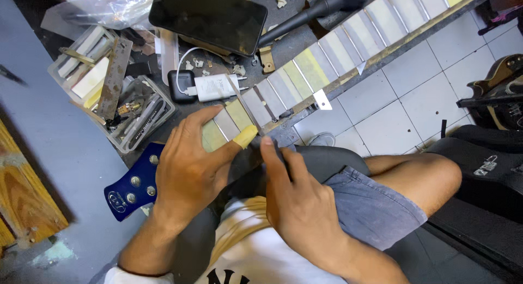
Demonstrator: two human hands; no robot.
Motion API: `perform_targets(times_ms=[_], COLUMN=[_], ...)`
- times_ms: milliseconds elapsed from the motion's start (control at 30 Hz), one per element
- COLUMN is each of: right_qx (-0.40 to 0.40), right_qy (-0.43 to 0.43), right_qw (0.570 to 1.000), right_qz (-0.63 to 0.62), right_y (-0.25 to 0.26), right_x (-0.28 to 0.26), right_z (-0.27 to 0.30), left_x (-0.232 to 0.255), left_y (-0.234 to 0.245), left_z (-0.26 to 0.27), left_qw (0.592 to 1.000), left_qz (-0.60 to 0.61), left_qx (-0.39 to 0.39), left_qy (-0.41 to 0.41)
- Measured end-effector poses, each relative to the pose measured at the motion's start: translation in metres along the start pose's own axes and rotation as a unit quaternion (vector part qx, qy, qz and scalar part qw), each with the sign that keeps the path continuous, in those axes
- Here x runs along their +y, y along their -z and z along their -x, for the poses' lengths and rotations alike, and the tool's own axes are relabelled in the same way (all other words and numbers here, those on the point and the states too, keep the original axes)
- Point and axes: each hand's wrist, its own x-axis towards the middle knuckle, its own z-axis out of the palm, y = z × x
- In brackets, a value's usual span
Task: The person files the edges of metal frets on a guitar neck using a small metal file. They hold the neck steady with one hand and move the file back and forth along the fret edges.
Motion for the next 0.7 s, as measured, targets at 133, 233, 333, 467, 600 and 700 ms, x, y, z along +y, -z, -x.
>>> perform_targets(times_ms=[133, 233, 333, 467, 600, 700], right_qx=[-0.018, 0.002, 0.011, 0.032, -0.028, -0.046], right_qy=[0.007, 0.012, 0.011, 0.0, -0.019, -0.018], right_qw=[1.0, 1.0, 1.0, 0.997, 0.994, 0.987], right_qz=[-0.003, -0.009, -0.019, -0.065, -0.107, -0.151], right_y=[0.005, 0.008, 0.01, 0.012, 0.02, 0.022], right_x=[0.0, 0.007, 0.015, 0.015, 0.003, 0.003], right_z=[0.015, 0.034, 0.052, 0.056, 0.007, -0.01], left_x=[-0.002, -0.001, 0.0, 0.0, 0.004, 0.002], left_y=[0.001, 0.0, -0.002, -0.004, -0.004, -0.003], left_z=[0.0, 0.002, 0.001, 0.002, 0.003, 0.0], left_qw=[0.999, 1.0, 1.0, 0.999, 1.0, 1.0], left_qz=[0.039, 0.018, -0.008, -0.049, -0.028, -0.016], left_qx=[0.037, 0.021, 0.0, -0.009, -0.006, 0.021], left_qy=[-0.002, 0.001, 0.012, 0.004, 0.009, 0.001])
